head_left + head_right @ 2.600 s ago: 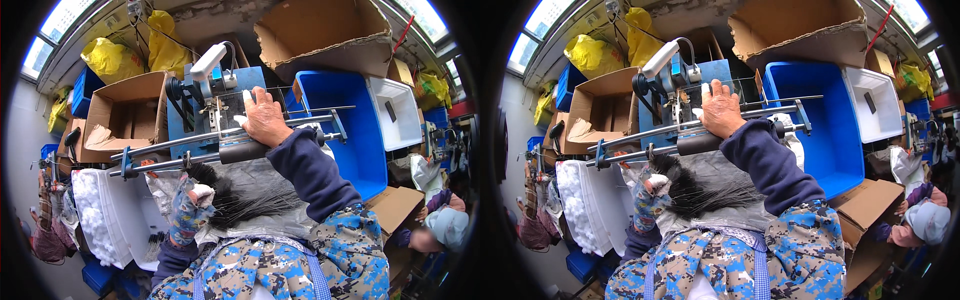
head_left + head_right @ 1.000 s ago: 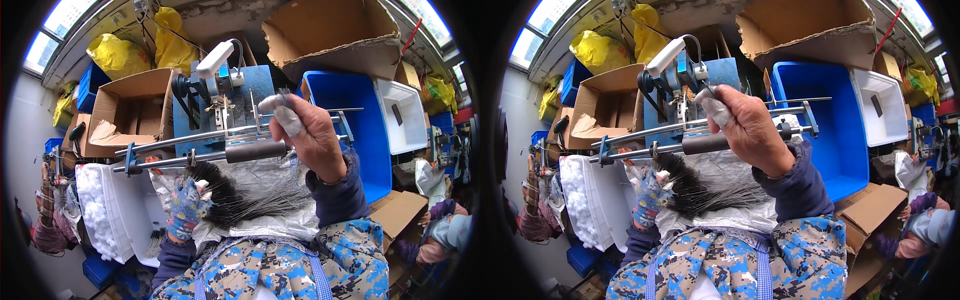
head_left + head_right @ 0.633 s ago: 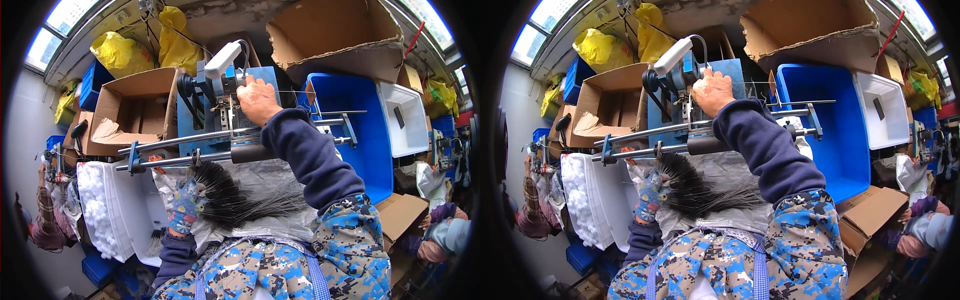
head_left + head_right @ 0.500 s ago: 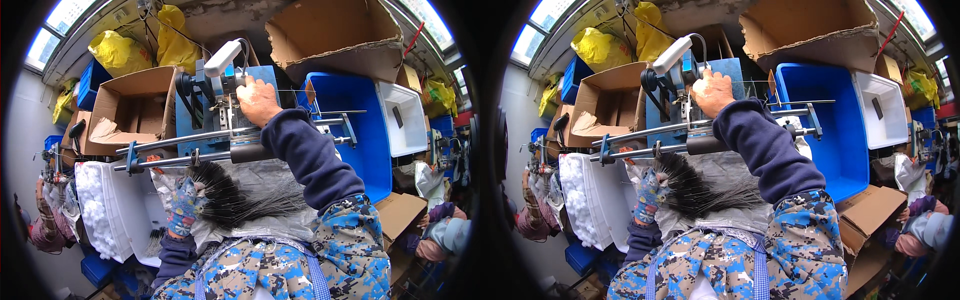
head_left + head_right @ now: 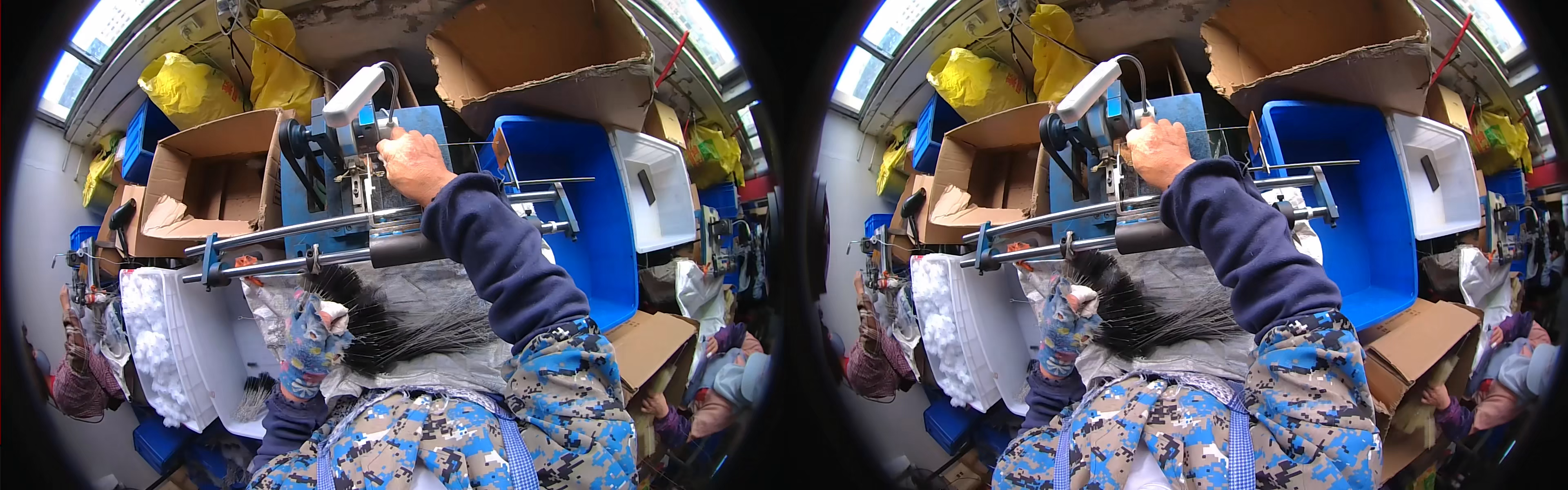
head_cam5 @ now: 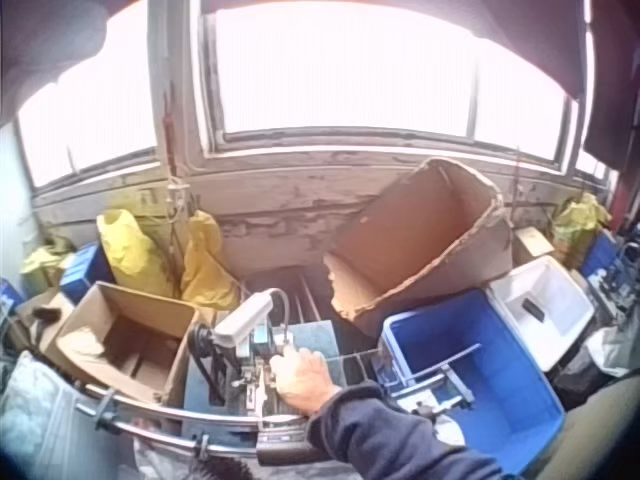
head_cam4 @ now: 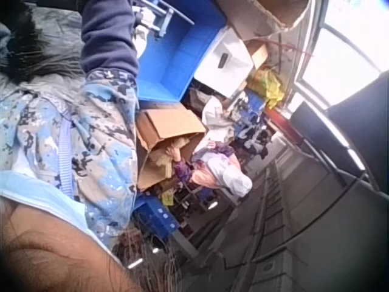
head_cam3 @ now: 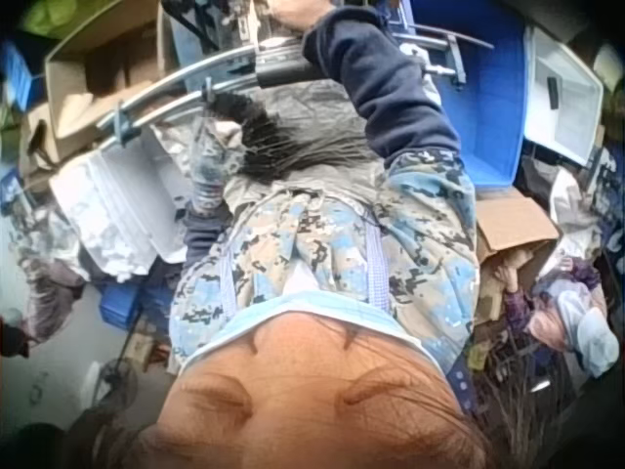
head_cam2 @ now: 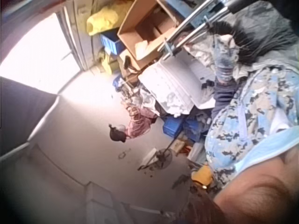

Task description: The person inserts white cotton tips onto black plastic sticks using a blue manual machine. They repeatedly pick up a cotton tip, place it on the stick, and press a lever to secure it. The finished swabs are collected in a pile on the work surface.

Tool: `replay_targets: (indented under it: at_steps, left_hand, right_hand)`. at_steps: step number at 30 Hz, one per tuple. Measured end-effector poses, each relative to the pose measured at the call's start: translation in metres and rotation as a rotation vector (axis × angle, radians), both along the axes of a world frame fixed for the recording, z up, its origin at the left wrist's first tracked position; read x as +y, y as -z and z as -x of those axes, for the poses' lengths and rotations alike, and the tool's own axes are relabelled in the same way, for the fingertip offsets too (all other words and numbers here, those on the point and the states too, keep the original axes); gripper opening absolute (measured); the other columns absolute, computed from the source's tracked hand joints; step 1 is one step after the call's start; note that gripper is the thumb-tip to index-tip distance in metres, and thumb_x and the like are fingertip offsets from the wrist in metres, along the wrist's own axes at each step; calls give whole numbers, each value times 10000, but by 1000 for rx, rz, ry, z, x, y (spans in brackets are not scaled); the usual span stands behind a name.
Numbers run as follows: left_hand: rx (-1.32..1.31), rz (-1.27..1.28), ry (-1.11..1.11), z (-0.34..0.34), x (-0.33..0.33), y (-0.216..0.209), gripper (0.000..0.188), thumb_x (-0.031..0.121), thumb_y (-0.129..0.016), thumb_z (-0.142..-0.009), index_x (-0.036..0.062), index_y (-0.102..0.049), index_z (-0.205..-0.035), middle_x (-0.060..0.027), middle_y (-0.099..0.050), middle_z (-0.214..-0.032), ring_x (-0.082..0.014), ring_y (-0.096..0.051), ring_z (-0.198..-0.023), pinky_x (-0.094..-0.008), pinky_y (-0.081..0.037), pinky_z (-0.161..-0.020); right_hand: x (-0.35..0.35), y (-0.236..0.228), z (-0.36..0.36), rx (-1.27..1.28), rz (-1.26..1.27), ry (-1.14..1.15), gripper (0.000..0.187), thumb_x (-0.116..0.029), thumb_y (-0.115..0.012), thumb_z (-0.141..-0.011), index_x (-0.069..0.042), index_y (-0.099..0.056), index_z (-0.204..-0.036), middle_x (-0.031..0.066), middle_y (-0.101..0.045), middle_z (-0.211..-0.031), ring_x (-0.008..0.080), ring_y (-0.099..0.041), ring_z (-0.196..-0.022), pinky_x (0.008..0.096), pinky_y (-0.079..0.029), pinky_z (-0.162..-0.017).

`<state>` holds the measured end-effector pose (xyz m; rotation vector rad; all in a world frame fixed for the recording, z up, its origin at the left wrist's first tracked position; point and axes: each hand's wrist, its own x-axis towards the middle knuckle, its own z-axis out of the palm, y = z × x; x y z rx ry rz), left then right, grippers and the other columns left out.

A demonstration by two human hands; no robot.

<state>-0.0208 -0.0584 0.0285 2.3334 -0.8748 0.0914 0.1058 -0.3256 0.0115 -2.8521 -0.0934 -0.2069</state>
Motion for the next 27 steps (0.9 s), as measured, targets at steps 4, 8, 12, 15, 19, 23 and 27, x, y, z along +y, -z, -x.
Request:
replay_targets:
  at_steps: [4, 8, 12, 15, 19, 23, 27]
  left_hand:
    - [-36, 12, 51, 0, -7, -5, 251, -36, -671, -631, 58, -599, -853, -107, -587, -790, -298, -578, -735, -381, -459, -642]
    - [-63, -15, 29, 0, -3, -9, 242, -28, -675, -633, 61, -596, -843, -104, -596, -795, -289, -583, -728, -373, -459, -638]
    - [15, 35, -9, 2, 9, -2, 236, -26, -665, -651, 64, -600, -859, -104, -605, -789, -281, -594, -729, -361, -466, -655]
    - [50, 94, -12, -1, -4, -1, 266, -34, -662, -627, 60, -601, -868, -109, -605, -804, -289, -592, -732, -360, -466, -665]
    - [-75, 51, 114, -6, -17, -8, 275, -13, -679, -618, 60, -607, -873, -105, -604, -804, -291, -588, -729, -369, -463, -664]
    - [27, 71, 18, 1, 2, 4, 262, 51, -697, -618, 71, -614, -866, -102, -603, -813, -313, -585, -737, -403, -458, -688]
    - [20, 49, 20, 2, 3, -5, 257, 47, -690, -621, 70, -613, -865, -103, -592, -788, -309, -581, -723, -396, -453, -667]
  right_hand:
    - [-1, 0, -1, 64, -14, 70, 202, -194, -523, -808, -128, -667, -935, 107, -590, -996, 299, -521, -967, 457, -348, -814]
    - [-10, 1, 15, -74, 43, 91, 298, -273, -591, -777, -59, -631, -979, 142, -485, -1145, 312, -427, -1059, 459, -326, -844]
    - [-19, -7, 57, -145, 45, 43, 498, -339, -703, -684, 18, -585, -1010, 185, -351, -1248, 323, -373, -1102, 460, -337, -858]
    - [-11, -11, 62, -46, -20, 82, 528, -328, -700, -705, 14, -551, -1079, 172, -369, -1193, 317, -396, -1079, 455, -369, -833]
    - [-6, -11, 59, 24, 3, 102, 627, -362, -657, -756, 41, -459, -1195, 160, -402, -1090, 297, -470, -1008, 405, -448, -742]
    - [13, -4, 50, -43, -64, 69, 648, -363, -620, -793, 97, -422, -1205, 195, -435, -1040, 310, -558, -874, 350, -493, -712]
    - [42, 0, 38, -87, -79, 51, 660, -345, -640, -764, 95, -417, -1202, 205, -502, -999, 309, -577, -803, 347, -494, -715]
